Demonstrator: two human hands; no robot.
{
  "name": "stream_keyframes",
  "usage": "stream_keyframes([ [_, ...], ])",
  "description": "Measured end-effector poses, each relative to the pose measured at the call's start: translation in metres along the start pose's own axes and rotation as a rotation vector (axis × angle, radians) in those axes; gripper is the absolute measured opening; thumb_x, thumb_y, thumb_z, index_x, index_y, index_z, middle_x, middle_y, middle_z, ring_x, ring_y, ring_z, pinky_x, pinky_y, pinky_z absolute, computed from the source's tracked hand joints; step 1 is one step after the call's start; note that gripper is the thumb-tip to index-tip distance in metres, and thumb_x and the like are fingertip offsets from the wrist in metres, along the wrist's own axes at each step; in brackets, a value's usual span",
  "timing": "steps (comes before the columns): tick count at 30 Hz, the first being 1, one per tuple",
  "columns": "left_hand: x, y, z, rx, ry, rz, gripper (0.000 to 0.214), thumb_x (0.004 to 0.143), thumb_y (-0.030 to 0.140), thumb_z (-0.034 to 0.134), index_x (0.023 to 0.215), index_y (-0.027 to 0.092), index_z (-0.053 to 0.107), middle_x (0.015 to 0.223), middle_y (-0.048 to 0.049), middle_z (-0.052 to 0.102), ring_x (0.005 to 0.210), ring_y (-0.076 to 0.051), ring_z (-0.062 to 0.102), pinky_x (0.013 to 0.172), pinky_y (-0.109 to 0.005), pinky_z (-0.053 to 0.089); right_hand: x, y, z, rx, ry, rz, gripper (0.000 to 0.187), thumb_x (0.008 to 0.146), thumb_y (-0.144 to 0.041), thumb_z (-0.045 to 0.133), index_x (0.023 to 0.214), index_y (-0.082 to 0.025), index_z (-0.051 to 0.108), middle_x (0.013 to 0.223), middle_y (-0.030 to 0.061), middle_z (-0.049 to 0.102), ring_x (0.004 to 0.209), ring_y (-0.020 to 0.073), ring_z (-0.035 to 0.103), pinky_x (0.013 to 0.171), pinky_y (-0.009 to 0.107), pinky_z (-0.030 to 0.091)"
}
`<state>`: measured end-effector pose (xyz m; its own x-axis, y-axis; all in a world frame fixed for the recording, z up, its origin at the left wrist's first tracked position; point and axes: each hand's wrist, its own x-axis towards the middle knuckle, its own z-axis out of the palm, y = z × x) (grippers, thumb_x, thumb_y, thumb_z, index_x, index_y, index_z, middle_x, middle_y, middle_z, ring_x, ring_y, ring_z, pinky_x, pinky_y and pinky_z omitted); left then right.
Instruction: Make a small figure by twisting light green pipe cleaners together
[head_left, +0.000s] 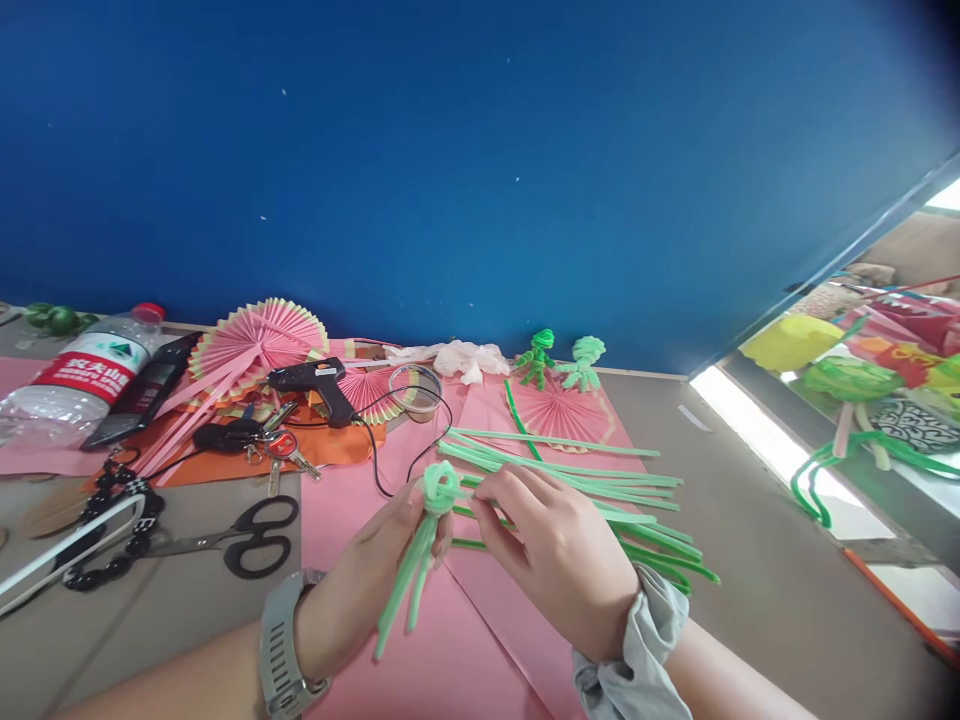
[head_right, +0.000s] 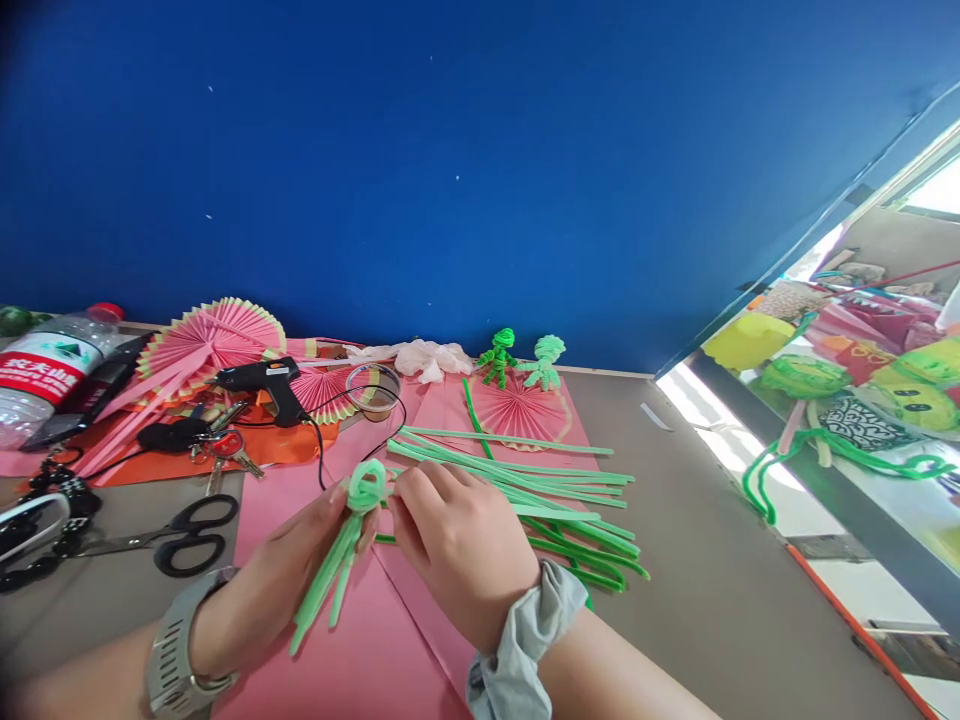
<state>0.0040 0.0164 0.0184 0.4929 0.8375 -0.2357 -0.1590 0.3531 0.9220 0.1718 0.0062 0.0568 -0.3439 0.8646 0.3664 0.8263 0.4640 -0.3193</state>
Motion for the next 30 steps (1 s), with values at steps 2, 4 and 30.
stream_keyframes([
  [2, -0.001, 0.001, 0.001, 0.009, 0.007, 0.023, 0.037, 0.091, 0.042, 0.024, 0.083, 0.019, 0.052, 0.072, -0.0004, 0.044, 0.066, -0.014, 0.036, 0.065, -0.027, 0.036, 0.0, -0.001, 0.0, 0.095, -0.039, 0.035, 0.008, 0.086, -0.017, 0.042, 0.08, -0.019, 0.047, 0.073, -0.0005, 0.055, 0.062, 0.0123, 0.05, 0.058, 0.024, 0.037],
  [4, -0.001, 0.002, 0.002, -0.004, 0.01, 0.044, 0.036, 0.092, 0.04, 0.024, 0.085, 0.019, 0.053, 0.074, -0.0006, 0.043, 0.068, -0.014, 0.037, 0.068, -0.028, 0.036, -0.001, -0.003, 0.0, 0.198, -0.087, 0.106, 0.006, 0.087, -0.017, 0.042, 0.083, -0.021, 0.045, 0.075, -0.0014, 0.056, 0.065, 0.0118, 0.051, 0.059, 0.023, 0.037],
  [30, -0.005, 0.0, 0.002, -0.187, 0.003, -0.113, 0.041, 0.087, 0.051, 0.027, 0.083, 0.018, 0.052, 0.07, 0.001, 0.037, 0.063, -0.011, 0.035, 0.059, -0.022, 0.036, -0.005, -0.01, 0.006, 0.232, -0.129, 0.181, 0.007, 0.086, -0.02, 0.042, 0.08, -0.022, 0.042, 0.07, -0.0033, 0.056, 0.055, 0.0108, 0.049, 0.052, 0.022, 0.034],
])
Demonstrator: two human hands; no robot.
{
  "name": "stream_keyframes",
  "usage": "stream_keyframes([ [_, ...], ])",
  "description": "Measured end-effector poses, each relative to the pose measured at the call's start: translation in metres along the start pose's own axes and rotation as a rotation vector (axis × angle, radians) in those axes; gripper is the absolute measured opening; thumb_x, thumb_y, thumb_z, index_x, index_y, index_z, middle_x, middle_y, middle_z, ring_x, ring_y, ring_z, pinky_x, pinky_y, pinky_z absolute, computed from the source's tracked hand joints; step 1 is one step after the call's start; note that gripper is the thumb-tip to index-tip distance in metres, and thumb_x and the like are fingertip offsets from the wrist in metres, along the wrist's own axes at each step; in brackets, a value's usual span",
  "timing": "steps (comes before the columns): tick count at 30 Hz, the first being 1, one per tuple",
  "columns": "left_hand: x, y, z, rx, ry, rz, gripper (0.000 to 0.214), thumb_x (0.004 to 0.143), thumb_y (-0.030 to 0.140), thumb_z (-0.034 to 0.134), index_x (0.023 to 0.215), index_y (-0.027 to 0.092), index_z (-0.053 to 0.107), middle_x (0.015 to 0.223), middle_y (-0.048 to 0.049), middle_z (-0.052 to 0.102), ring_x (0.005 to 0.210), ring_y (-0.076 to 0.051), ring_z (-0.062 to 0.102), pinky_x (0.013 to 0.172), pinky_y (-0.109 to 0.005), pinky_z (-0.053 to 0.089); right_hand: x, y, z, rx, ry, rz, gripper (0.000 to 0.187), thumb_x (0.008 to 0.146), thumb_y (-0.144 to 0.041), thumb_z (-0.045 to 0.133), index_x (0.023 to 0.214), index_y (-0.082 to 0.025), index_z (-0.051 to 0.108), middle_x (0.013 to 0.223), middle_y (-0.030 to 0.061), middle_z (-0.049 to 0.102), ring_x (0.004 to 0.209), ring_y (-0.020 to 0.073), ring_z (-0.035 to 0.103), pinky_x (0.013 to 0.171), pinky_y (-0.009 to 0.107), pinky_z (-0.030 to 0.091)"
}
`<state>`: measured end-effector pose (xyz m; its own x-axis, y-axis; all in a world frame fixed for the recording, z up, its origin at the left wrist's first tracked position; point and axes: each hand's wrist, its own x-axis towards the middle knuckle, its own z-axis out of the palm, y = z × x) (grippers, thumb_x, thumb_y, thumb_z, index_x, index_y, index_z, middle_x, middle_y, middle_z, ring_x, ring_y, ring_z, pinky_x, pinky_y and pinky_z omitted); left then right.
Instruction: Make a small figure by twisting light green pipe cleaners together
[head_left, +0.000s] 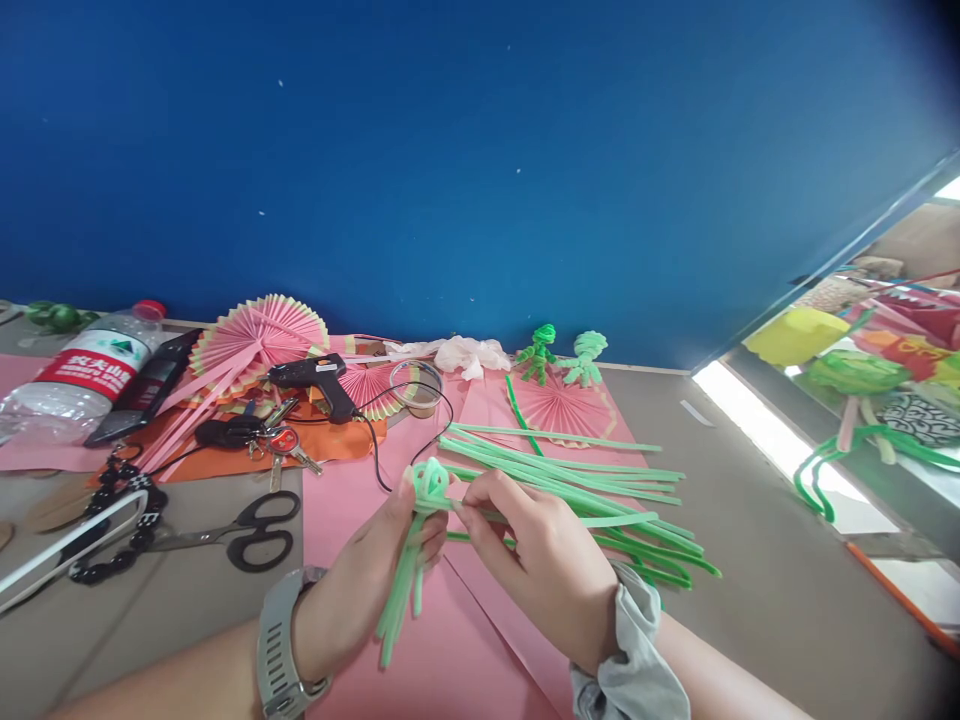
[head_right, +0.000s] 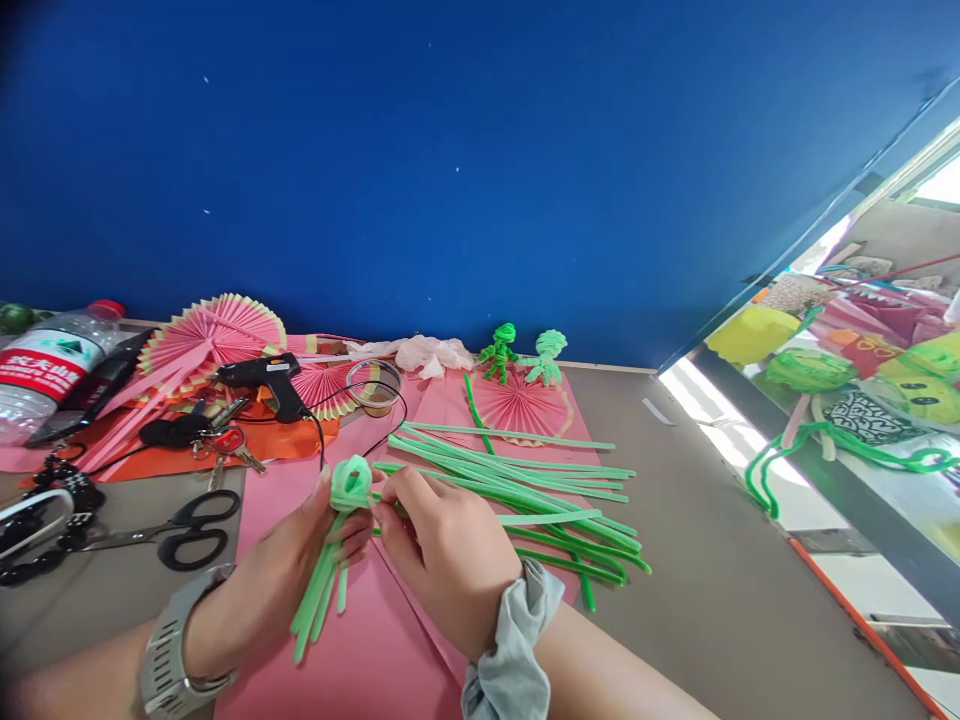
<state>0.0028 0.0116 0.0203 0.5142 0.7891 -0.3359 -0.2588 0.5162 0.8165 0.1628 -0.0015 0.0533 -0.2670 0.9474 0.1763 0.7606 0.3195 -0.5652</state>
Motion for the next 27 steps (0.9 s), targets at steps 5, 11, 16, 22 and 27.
stream_keyframes([
  [5, 0.002, 0.0, -0.002, 0.051, 0.067, 0.029, 0.043, 0.086, 0.052, 0.03, 0.071, 0.017, 0.049, 0.063, 0.0021, 0.037, 0.057, -0.01, 0.034, 0.054, -0.02, 0.036, -0.002, -0.002, 0.001, 0.042, -0.004, -0.074, 0.004, 0.086, -0.018, 0.043, 0.084, -0.022, 0.043, 0.072, -0.0032, 0.058, 0.057, 0.0098, 0.051, 0.055, 0.02, 0.037],
  [11, 0.0, 0.006, 0.001, 0.126, 0.103, 0.048, 0.032, 0.087, 0.045, 0.034, 0.083, 0.02, 0.053, 0.066, 0.001, 0.046, 0.054, -0.011, 0.039, 0.044, -0.018, 0.036, -0.003, -0.003, 0.004, 0.051, -0.041, -0.176, 0.005, 0.086, -0.018, 0.043, 0.088, -0.021, 0.045, 0.077, -0.0007, 0.059, 0.064, 0.011, 0.054, 0.059, 0.02, 0.039],
  [16, -0.002, 0.007, 0.004, 0.094, 0.117, 0.157, 0.024, 0.088, 0.039, 0.038, 0.087, 0.023, 0.055, 0.081, -0.0006, 0.053, 0.077, -0.014, 0.048, 0.07, -0.021, 0.043, -0.006, -0.008, 0.006, 0.011, -0.033, -0.176, 0.005, 0.084, -0.016, 0.042, 0.083, -0.02, 0.045, 0.069, -0.0006, 0.057, 0.055, 0.0104, 0.049, 0.053, 0.02, 0.036],
  [22, -0.003, 0.0, 0.002, 0.109, 0.119, 0.135, 0.034, 0.089, 0.044, 0.031, 0.08, 0.022, 0.055, 0.066, 0.0017, 0.044, 0.065, -0.013, 0.041, 0.072, -0.022, 0.042, -0.01, -0.014, 0.009, 0.02, 0.015, -0.053, 0.014, 0.077, -0.012, 0.042, 0.07, -0.022, 0.035, 0.053, -0.0065, 0.043, 0.044, 0.0083, 0.036, 0.045, 0.019, 0.028],
  [27, -0.006, 0.007, 0.006, 0.267, 0.121, 0.295, 0.027, 0.089, 0.038, 0.037, 0.109, 0.027, 0.052, 0.098, -0.0007, 0.054, 0.103, -0.016, 0.042, 0.09, -0.021, 0.033, -0.012, -0.02, 0.007, 0.126, -0.001, 0.065, 0.018, 0.074, -0.012, 0.042, 0.068, -0.023, 0.028, 0.05, -0.009, 0.031, 0.042, 0.0075, 0.028, 0.041, 0.018, 0.024],
])
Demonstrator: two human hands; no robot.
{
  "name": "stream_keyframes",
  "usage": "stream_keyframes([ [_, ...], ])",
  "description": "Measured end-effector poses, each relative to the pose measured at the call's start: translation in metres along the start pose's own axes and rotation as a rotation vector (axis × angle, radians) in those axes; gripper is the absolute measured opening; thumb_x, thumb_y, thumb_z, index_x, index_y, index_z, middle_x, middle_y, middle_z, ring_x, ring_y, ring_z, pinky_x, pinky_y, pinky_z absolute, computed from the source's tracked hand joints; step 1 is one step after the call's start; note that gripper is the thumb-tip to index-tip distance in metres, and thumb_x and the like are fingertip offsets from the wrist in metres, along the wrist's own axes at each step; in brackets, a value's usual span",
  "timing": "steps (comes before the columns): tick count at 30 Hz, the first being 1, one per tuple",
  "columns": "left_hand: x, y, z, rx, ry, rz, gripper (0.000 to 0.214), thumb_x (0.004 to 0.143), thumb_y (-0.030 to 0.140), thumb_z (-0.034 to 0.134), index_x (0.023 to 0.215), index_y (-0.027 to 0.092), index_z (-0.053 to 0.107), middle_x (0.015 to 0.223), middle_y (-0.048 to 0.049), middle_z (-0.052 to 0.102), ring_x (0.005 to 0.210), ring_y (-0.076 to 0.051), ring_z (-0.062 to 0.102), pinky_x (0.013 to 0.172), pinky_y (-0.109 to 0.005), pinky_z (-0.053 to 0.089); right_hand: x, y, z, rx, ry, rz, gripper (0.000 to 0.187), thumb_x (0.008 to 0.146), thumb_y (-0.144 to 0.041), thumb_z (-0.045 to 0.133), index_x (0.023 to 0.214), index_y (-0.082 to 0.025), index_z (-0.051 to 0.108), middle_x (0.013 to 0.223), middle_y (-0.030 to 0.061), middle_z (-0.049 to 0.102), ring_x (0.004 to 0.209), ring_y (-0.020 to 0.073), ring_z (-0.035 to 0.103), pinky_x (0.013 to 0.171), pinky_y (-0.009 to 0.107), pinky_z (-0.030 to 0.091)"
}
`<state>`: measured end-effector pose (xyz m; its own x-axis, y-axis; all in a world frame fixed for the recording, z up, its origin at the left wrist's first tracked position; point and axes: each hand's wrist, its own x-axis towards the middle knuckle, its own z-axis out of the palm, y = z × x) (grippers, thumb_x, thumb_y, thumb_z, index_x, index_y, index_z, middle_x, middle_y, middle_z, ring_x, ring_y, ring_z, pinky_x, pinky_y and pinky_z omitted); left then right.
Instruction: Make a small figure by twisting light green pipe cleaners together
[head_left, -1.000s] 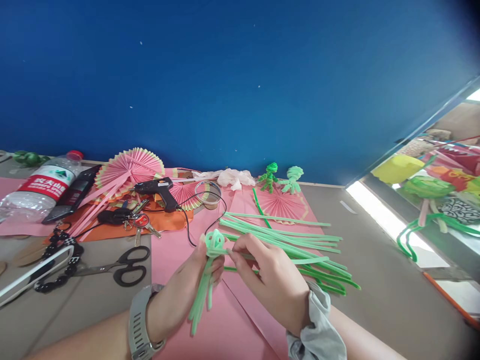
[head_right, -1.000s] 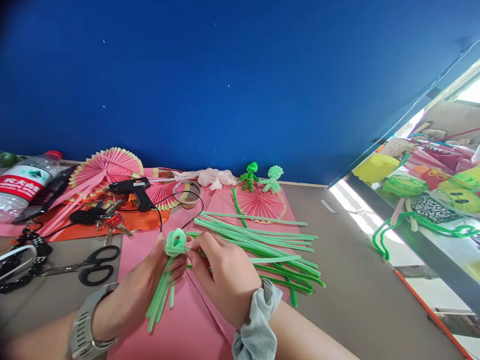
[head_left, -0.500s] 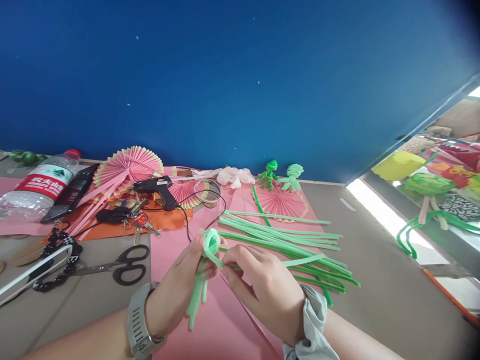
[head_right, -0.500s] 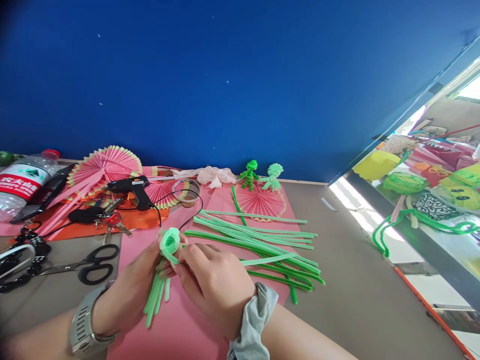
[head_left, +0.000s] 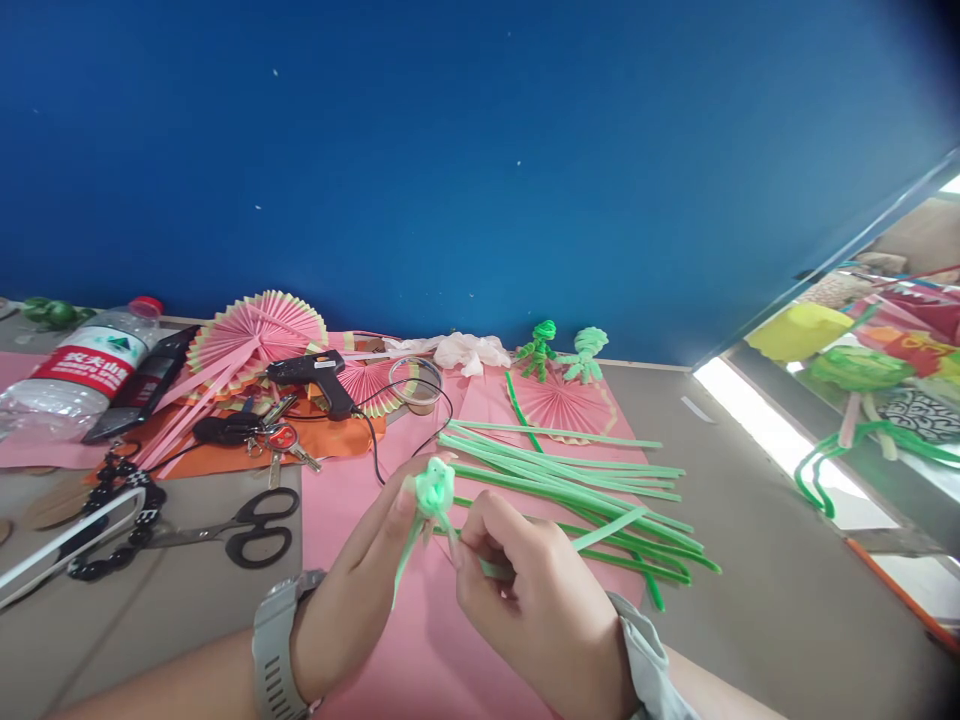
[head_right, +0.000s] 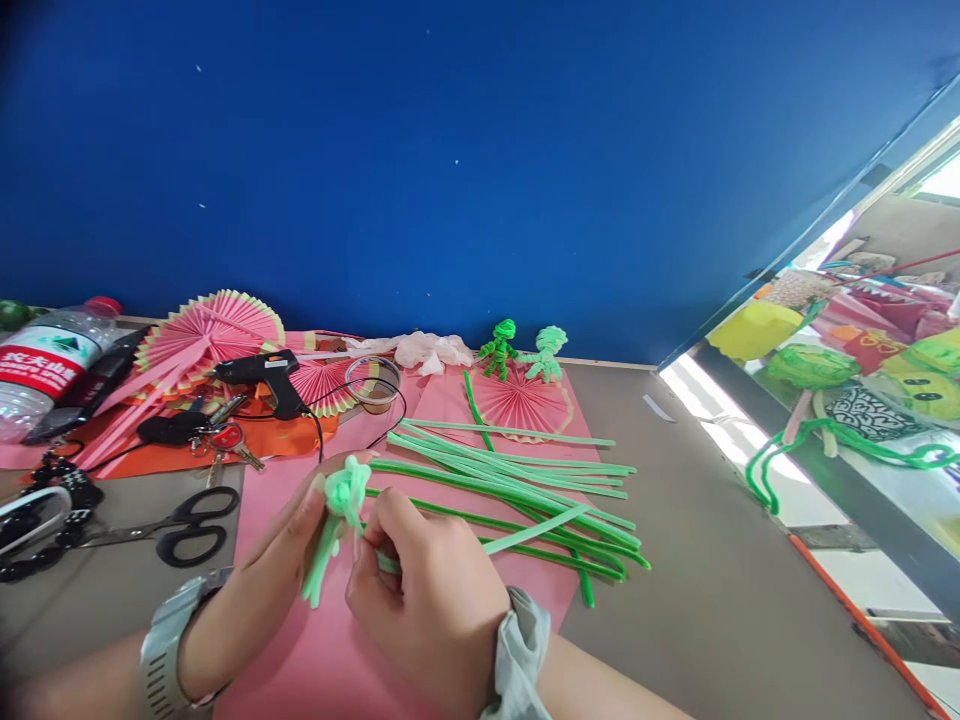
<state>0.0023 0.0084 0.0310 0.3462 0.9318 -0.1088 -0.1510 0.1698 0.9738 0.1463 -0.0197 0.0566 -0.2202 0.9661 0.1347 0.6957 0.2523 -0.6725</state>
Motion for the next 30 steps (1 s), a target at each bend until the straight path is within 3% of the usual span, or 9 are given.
stream_keyframes([
  [2, -0.002, 0.002, 0.0, 0.041, 0.01, 0.015, 0.031, 0.089, 0.038, 0.036, 0.116, 0.03, 0.049, 0.113, 0.0008, 0.051, 0.115, -0.015, 0.034, 0.096, -0.02, 0.028, -0.001, -0.001, 0.0, 0.029, 0.016, 0.023, 0.018, 0.074, -0.012, 0.041, 0.068, -0.023, 0.028, 0.049, -0.0092, 0.03, 0.04, 0.0072, 0.027, 0.041, 0.018, 0.024],
  [5, -0.003, 0.001, -0.001, 0.031, -0.01, -0.019, 0.034, 0.089, 0.04, 0.034, 0.121, 0.031, 0.045, 0.117, 0.0013, 0.05, 0.113, -0.016, 0.037, 0.093, -0.021, 0.032, -0.001, -0.001, 0.0, 0.062, 0.007, -0.022, 0.018, 0.075, -0.012, 0.041, 0.069, -0.022, 0.028, 0.051, -0.0087, 0.031, 0.042, 0.0074, 0.028, 0.042, 0.018, 0.025],
  [10, 0.001, 0.002, 0.001, -0.081, -0.043, -0.105, 0.035, 0.088, 0.042, 0.036, 0.118, 0.028, 0.048, 0.107, -0.0022, 0.056, 0.091, -0.018, 0.05, 0.072, -0.024, 0.044, 0.001, 0.001, -0.002, 0.09, -0.069, -0.071, 0.012, 0.081, -0.015, 0.042, 0.075, -0.022, 0.034, 0.056, -0.0069, 0.037, 0.047, 0.0086, 0.031, 0.046, 0.018, 0.028],
  [16, 0.004, 0.0, -0.001, -0.219, -0.034, -0.189, 0.031, 0.087, 0.045, 0.036, 0.104, 0.027, 0.055, 0.1, -0.0016, 0.058, 0.091, -0.017, 0.05, 0.078, -0.027, 0.043, 0.003, 0.002, -0.006, 0.044, -0.081, -0.024, 0.011, 0.082, -0.016, 0.042, 0.076, -0.023, 0.036, 0.059, -0.0059, 0.046, 0.05, 0.0094, 0.037, 0.049, 0.019, 0.031],
  [19, 0.004, -0.004, -0.004, -0.234, -0.017, -0.21, 0.026, 0.085, 0.043, 0.042, 0.093, 0.024, 0.058, 0.086, -0.0013, 0.058, 0.078, -0.016, 0.051, 0.073, -0.026, 0.043, 0.003, 0.002, -0.006, 0.027, -0.087, -0.067, 0.011, 0.082, -0.014, 0.042, 0.077, -0.023, 0.037, 0.062, -0.0056, 0.05, 0.05, 0.0089, 0.039, 0.051, 0.019, 0.032],
  [23, 0.004, -0.004, -0.004, -0.257, -0.013, -0.194, 0.011, 0.077, 0.031, 0.055, 0.075, 0.021, 0.058, 0.064, 0.0024, 0.047, 0.059, -0.011, 0.043, 0.062, -0.022, 0.042, 0.004, 0.004, -0.007, 0.005, -0.068, -0.11, 0.011, 0.082, -0.013, 0.044, 0.079, -0.023, 0.04, 0.067, -0.0054, 0.051, 0.052, 0.0079, 0.042, 0.054, 0.018, 0.033],
  [26, 0.004, -0.001, -0.004, -0.25, -0.041, -0.249, 0.019, 0.079, 0.034, 0.05, 0.07, 0.019, 0.058, 0.062, 0.0021, 0.044, 0.055, -0.011, 0.038, 0.059, -0.021, 0.04, 0.005, 0.004, -0.009, -0.02, -0.076, -0.096, 0.009, 0.083, -0.015, 0.045, 0.079, -0.022, 0.042, 0.067, -0.0047, 0.053, 0.054, 0.0088, 0.044, 0.054, 0.019, 0.034],
  [30, 0.004, -0.004, -0.006, -0.213, -0.045, -0.286, 0.032, 0.084, 0.044, 0.04, 0.077, 0.02, 0.059, 0.069, -0.0005, 0.05, 0.062, -0.013, 0.041, 0.065, -0.025, 0.041, 0.008, 0.004, -0.015, -0.031, -0.093, -0.096, 0.008, 0.083, -0.015, 0.047, 0.081, -0.022, 0.046, 0.073, -0.0031, 0.057, 0.058, 0.0096, 0.049, 0.056, 0.02, 0.036],
])
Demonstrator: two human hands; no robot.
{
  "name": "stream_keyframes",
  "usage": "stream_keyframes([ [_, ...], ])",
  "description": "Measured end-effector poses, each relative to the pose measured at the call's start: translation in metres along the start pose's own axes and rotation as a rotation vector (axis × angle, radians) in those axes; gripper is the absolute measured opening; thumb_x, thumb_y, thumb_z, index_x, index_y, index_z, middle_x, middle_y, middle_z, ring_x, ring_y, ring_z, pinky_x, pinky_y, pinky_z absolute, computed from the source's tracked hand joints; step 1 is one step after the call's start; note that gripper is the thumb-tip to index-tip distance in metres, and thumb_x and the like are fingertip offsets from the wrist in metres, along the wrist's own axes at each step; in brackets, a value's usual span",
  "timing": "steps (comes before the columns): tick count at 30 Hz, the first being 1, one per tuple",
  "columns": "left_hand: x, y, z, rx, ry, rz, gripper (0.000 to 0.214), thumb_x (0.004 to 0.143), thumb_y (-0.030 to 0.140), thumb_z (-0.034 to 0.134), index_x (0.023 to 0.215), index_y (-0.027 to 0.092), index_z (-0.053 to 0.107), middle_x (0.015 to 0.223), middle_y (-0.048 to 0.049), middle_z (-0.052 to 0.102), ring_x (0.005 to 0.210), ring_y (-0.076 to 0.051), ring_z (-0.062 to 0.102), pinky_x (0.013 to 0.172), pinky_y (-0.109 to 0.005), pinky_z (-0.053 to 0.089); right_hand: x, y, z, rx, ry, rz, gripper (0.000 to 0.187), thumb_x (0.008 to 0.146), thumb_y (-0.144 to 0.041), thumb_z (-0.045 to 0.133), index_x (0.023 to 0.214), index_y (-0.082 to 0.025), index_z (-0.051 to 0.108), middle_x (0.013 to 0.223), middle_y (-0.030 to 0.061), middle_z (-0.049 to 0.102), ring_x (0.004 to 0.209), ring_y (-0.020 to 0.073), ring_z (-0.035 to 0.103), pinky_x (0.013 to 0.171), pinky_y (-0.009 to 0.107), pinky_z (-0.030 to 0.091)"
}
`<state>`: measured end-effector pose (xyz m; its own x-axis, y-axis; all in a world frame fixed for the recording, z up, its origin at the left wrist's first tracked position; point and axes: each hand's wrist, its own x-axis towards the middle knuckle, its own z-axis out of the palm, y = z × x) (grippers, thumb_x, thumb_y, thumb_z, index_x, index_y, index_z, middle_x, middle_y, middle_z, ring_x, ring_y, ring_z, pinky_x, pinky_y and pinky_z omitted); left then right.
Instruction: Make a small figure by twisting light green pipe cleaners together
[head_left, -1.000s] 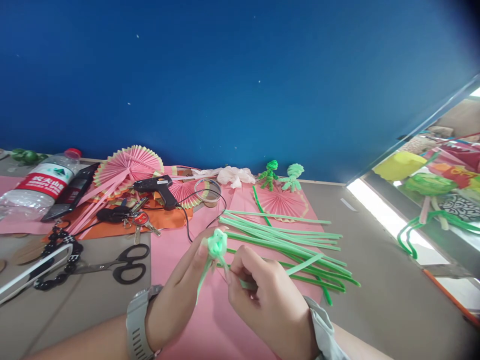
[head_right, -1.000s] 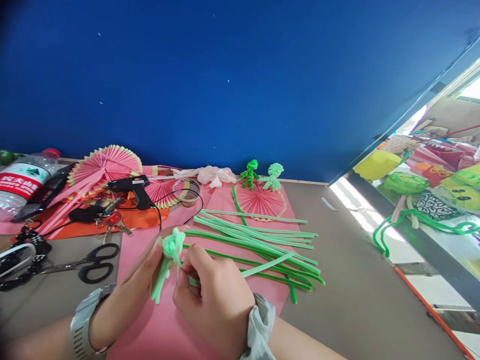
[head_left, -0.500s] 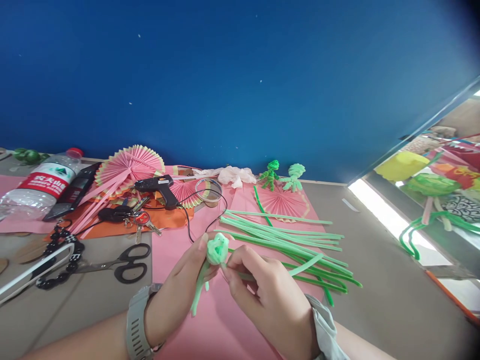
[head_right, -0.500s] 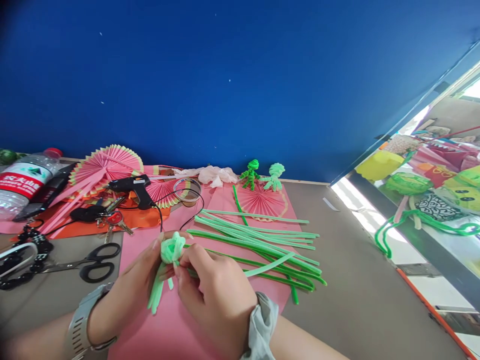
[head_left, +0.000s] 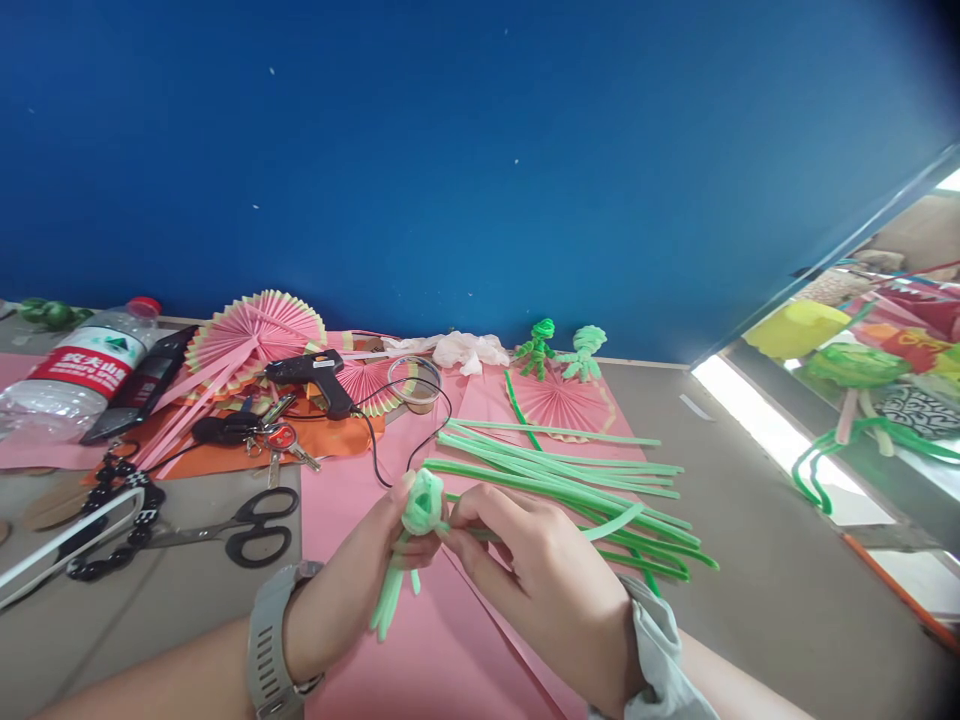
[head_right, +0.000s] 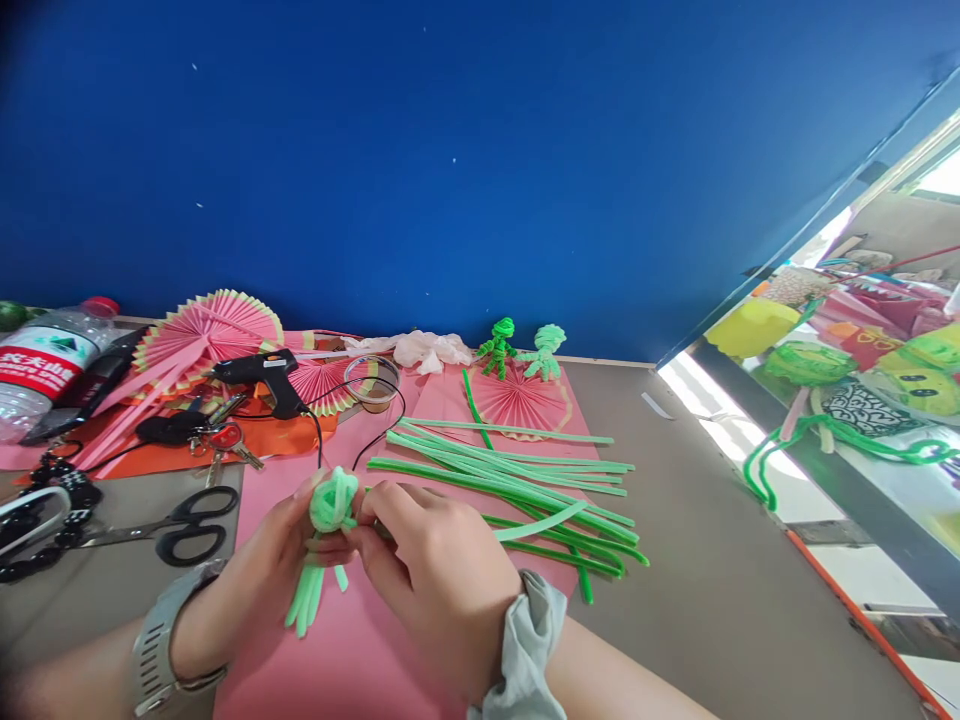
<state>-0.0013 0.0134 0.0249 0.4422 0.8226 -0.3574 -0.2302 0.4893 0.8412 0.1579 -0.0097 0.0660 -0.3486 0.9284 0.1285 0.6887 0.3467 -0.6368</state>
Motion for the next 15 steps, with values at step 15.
stream_keyframes([
  [15, -0.001, 0.012, -0.005, 0.192, -0.51, -0.08, 0.034, 0.089, 0.039, 0.023, 0.068, 0.018, 0.04, 0.058, 0.0042, 0.025, 0.05, -0.011, 0.016, 0.048, -0.025, 0.018, 0.011, 0.015, -0.04, 0.044, -0.411, -0.204, 0.006, 0.085, -0.023, 0.052, 0.084, -0.019, 0.057, 0.078, -0.0014, 0.061, 0.071, 0.0105, 0.055, 0.061, 0.019, 0.041],
])
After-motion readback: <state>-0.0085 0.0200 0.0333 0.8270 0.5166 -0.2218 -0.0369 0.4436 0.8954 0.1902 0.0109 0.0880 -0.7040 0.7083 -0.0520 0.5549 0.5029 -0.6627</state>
